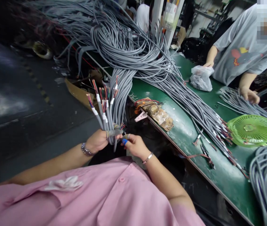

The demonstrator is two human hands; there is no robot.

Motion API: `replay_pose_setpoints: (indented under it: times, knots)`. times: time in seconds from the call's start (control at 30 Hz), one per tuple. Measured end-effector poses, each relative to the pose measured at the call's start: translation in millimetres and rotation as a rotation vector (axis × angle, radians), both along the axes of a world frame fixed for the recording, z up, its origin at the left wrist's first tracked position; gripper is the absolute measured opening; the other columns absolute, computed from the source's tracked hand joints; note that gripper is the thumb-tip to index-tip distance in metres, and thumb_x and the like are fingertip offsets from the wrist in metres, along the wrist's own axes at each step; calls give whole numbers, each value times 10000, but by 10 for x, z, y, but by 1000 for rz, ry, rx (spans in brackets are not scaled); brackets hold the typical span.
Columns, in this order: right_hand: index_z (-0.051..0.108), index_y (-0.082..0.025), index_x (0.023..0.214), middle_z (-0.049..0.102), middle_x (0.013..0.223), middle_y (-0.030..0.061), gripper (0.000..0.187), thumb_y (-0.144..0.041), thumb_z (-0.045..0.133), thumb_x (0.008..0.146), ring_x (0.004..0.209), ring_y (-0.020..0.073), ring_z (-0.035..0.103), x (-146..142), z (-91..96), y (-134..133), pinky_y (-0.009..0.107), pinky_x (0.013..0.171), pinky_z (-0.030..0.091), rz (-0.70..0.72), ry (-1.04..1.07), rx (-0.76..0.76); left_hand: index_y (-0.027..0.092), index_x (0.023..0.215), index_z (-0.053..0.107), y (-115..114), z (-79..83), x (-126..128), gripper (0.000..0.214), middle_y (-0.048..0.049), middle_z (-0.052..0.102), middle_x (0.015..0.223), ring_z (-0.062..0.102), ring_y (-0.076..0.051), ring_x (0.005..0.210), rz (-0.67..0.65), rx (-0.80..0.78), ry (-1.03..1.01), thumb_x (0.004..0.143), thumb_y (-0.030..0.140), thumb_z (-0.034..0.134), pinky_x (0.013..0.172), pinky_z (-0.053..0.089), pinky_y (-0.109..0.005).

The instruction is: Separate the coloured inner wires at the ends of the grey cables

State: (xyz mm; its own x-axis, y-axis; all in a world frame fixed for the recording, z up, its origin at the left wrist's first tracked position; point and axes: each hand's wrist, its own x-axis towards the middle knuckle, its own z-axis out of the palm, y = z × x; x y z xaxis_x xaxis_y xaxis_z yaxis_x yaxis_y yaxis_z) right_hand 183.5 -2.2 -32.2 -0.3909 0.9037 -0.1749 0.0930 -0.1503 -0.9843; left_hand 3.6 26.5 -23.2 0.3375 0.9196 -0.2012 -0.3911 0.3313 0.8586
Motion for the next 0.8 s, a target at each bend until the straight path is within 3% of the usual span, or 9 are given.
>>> replay_pose_setpoints:
  times: [0.13, 0.27, 0.43, 0.63, 0.8]
  knots:
    - [628, -172, 929, 636, 756, 8, 336, -478, 633, 790, 524, 68, 502, 25, 209, 42, 214, 514, 443, -266, 152, -96, 135, 607, 664, -18, -3, 40, 129, -22, 637, 591, 583, -130, 574, 61, 83, 158, 650, 206, 762, 589, 466, -246]
    - [600, -174, 842, 571, 579, -42, 320, -441, 719, 712, 475, 80, 485, -69, 320, 61, 208, 461, 417, -321, 171, -60, 152, 565, 646, -52, 35, 133, 126, -2, 620, 554, 554, -128, 558, 67, 134, 292, 620, 187, 753, 585, 437, -247]
    - [566, -179, 778, 568, 506, -45, 278, -415, 706, 735, 463, 99, 523, -71, 304, 59, 211, 458, 399, -305, 166, -49, 155, 559, 658, -87, 100, 176, 109, 1, 622, 539, 515, -121, 529, -32, 187, 443, 609, 185, 750, 536, 386, -237]
    - [584, -181, 780, 593, 594, -33, 190, -358, 651, 797, 485, 82, 502, -26, 272, 39, 214, 483, 385, -334, 204, 84, 138, 633, 708, -52, 85, 60, 130, -50, 662, 577, 547, -149, 524, -194, 180, 359, 658, 257, 755, 498, 384, -249]
    - [623, -176, 829, 585, 688, -18, 276, -452, 625, 813, 519, 72, 490, -29, 207, 33, 221, 515, 423, -361, 228, 32, 146, 657, 693, -78, 0, 80, 127, -32, 659, 594, 579, -149, 562, -47, 120, 255, 647, 240, 778, 577, 441, -258]
